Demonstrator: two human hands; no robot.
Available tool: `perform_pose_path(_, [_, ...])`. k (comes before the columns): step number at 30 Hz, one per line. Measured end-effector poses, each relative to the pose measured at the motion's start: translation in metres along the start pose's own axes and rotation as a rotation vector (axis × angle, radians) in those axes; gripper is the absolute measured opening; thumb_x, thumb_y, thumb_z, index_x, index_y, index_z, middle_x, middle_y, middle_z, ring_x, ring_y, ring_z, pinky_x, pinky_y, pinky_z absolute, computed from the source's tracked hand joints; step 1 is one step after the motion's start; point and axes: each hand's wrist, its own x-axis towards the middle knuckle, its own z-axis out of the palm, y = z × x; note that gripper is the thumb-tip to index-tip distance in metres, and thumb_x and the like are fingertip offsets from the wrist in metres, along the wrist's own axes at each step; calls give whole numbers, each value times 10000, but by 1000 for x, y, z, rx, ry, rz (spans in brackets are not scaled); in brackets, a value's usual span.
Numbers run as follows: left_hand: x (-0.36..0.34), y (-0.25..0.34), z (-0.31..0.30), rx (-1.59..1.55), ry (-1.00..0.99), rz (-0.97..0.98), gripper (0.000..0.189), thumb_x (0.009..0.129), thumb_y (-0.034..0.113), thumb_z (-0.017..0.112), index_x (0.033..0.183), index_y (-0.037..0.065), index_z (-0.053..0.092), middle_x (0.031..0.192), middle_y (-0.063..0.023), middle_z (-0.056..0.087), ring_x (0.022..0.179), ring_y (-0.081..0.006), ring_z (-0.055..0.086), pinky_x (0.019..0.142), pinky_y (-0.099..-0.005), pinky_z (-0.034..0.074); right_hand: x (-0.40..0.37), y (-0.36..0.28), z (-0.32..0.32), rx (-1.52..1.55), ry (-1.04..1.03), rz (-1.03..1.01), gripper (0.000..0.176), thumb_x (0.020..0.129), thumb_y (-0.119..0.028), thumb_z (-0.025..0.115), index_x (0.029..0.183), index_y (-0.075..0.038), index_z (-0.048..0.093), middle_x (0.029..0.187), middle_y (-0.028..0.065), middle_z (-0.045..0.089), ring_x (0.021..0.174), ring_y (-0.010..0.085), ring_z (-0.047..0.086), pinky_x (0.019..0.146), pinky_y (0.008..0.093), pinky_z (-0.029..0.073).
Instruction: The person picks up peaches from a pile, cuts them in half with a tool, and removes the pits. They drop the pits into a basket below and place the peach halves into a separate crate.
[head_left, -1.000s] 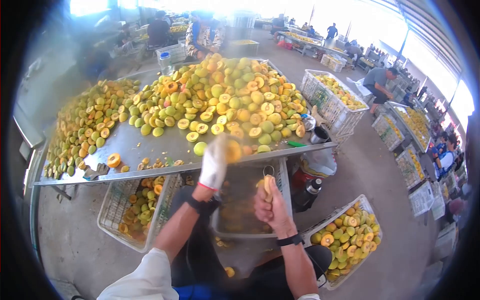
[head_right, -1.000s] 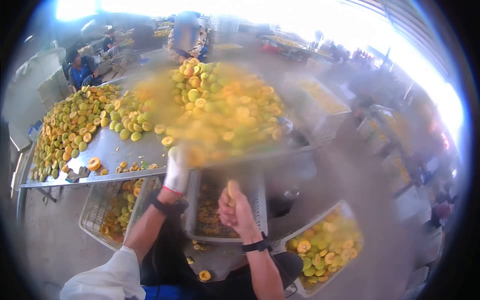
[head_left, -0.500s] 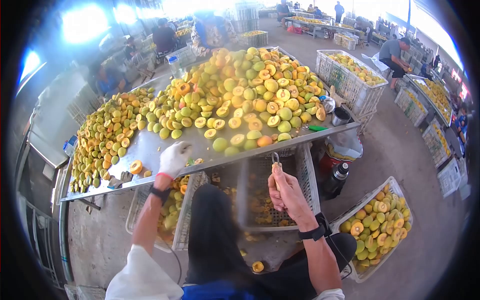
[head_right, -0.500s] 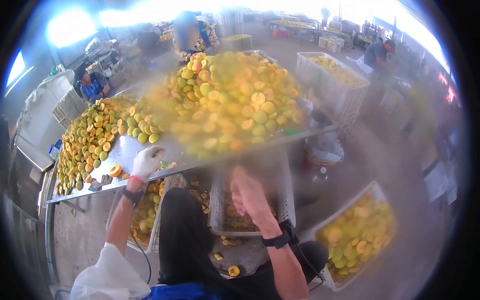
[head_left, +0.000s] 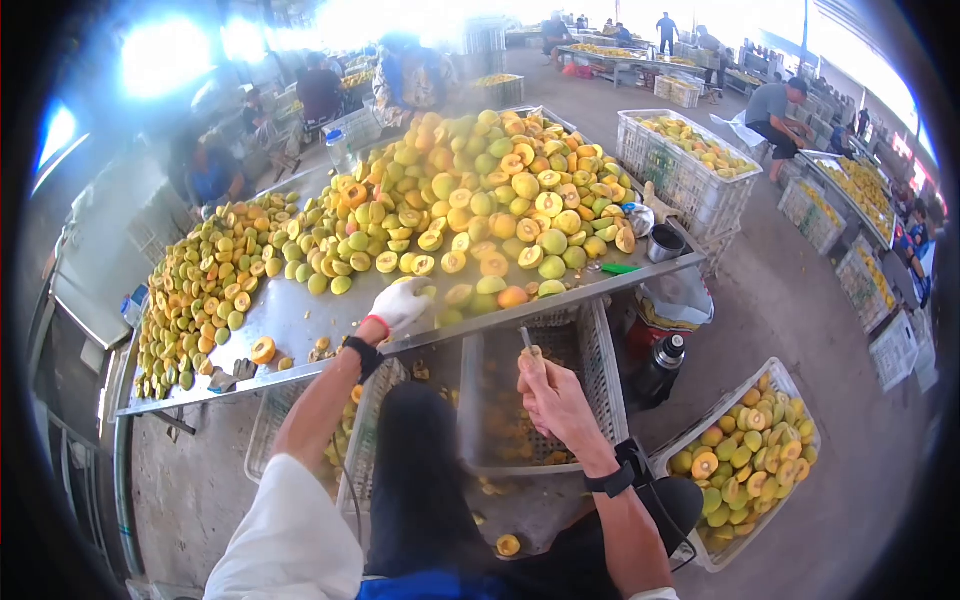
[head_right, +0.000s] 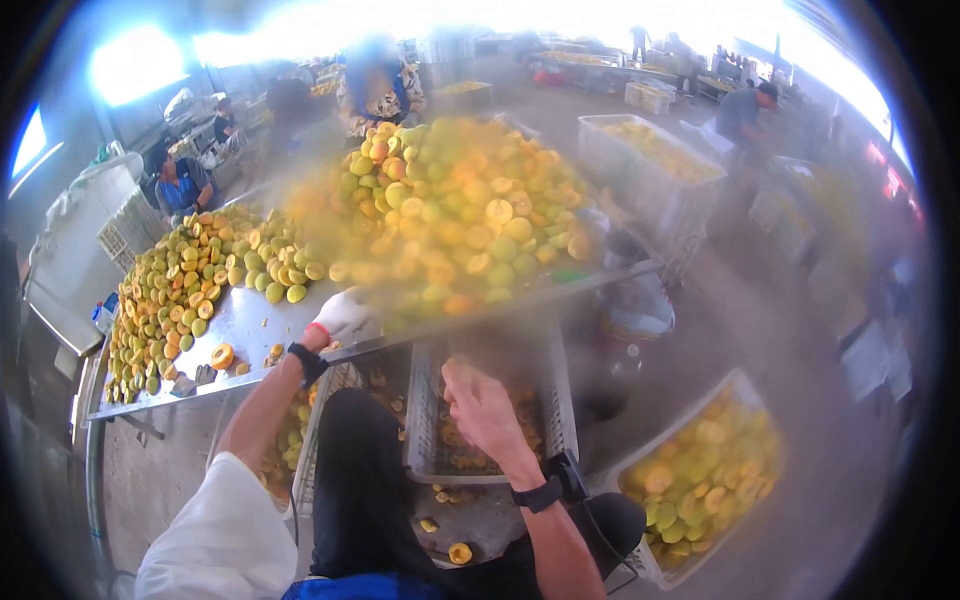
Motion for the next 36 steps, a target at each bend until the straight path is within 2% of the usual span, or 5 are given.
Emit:
perform_pose_path(10, [-121,124,-14,-1006,-205,99,457,1075,321,410,1388,30,574,1091,-111,717,837,-212,709,679,-312,563,-11,-2,27,-650,248,-693,310,1034,-312,637,972,-11,596,772,267,640,758,498,619,631,513,480])
perform_pose_path(15, [-136,164,6,-1180,-331,16,460,1052,330,442,1382,42,583,1077,-81,710,802,-170,666,644,-285,518,-12,-9,17,-762,299,-685,319,1030,-316,642,974,-10,573,739,260,631,725,492,625,615,538,469])
perform_pose_path(19, [-125,162,40,-1245,-252,185,462,1081,265,401,1374,-26,607,1311,-95,658,1203,-178,606,1077,-314,447,-9,-8,5,-820,351,-650,314,1026,-306,649,976,-5,571,724,275,621,704,503,619,600,552,463])
perform_pose_path(27, [-111,160,87,-1062,199,498,464,1114,295,338,1162,-22,674,993,-77,691,909,-152,643,857,-302,513,4,11,5,-734,312,-575,258,1021,-233,649,1035,16,587,763,298,634,746,527,617,626,574,464])
perform_pose_path(36, [-107,128,68,-931,22,425,630,1127,472,326,1084,-15,724,953,-106,742,793,-136,648,746,-288,528,5,7,12,-663,75,-572,312,1042,-270,626,1029,41,634,750,268,635,683,473,605,617,464,483])
